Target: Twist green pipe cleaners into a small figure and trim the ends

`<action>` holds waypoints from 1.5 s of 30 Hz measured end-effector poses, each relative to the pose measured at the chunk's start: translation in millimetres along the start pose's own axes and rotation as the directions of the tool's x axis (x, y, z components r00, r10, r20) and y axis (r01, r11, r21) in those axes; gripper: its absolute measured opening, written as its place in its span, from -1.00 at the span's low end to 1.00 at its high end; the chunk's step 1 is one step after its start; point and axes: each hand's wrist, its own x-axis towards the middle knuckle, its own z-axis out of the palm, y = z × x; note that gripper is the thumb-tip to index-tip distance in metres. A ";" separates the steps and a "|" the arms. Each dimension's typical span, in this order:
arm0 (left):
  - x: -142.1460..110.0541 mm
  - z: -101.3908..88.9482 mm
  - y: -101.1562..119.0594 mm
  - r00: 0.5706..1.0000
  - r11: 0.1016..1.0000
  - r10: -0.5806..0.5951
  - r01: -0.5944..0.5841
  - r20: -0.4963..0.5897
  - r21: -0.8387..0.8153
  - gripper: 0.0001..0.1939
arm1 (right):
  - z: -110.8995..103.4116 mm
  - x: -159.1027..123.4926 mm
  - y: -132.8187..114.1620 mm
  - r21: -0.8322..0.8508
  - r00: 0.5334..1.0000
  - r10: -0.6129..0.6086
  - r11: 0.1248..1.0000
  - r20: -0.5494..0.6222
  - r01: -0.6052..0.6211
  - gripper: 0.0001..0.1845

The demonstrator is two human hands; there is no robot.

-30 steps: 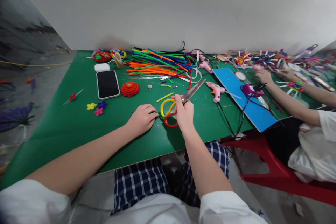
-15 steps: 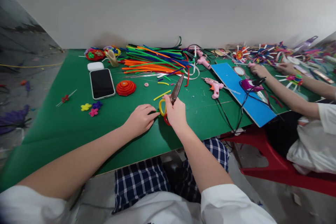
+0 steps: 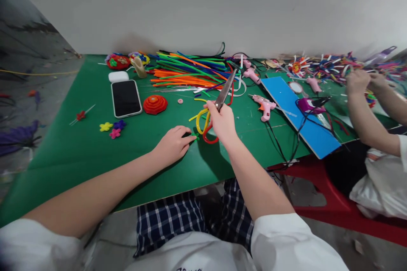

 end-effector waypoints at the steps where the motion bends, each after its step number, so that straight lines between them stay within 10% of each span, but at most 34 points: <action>1: -0.2 -0.3 0.3 1.000 1.000 -0.007 0.007 0.006 -0.009 -0.73 | 0.6 -1.5 0.8 -0.028 1.000 -0.016 0.999 0.001 0.016 -0.63; 19: -0.6 -0.7 3.5 0.999 0.999 -0.002 0.000 0.032 0.041 -0.73 | 13.3 -12.9 3.8 -0.188 0.986 -0.139 0.970 0.095 0.155 -0.60; 28: -6.9 -0.2 26.2 0.975 0.967 0.185 -0.202 0.123 0.154 -0.68 | 6.5 -9.1 11.1 -0.095 0.997 -0.059 0.993 0.055 0.064 -0.63; 45: -6.4 -5.8 17.4 0.997 0.960 -0.074 0.067 0.018 0.273 -0.58 | -13.8 -2.7 16.4 0.169 0.987 0.107 0.977 0.123 -0.127 -0.58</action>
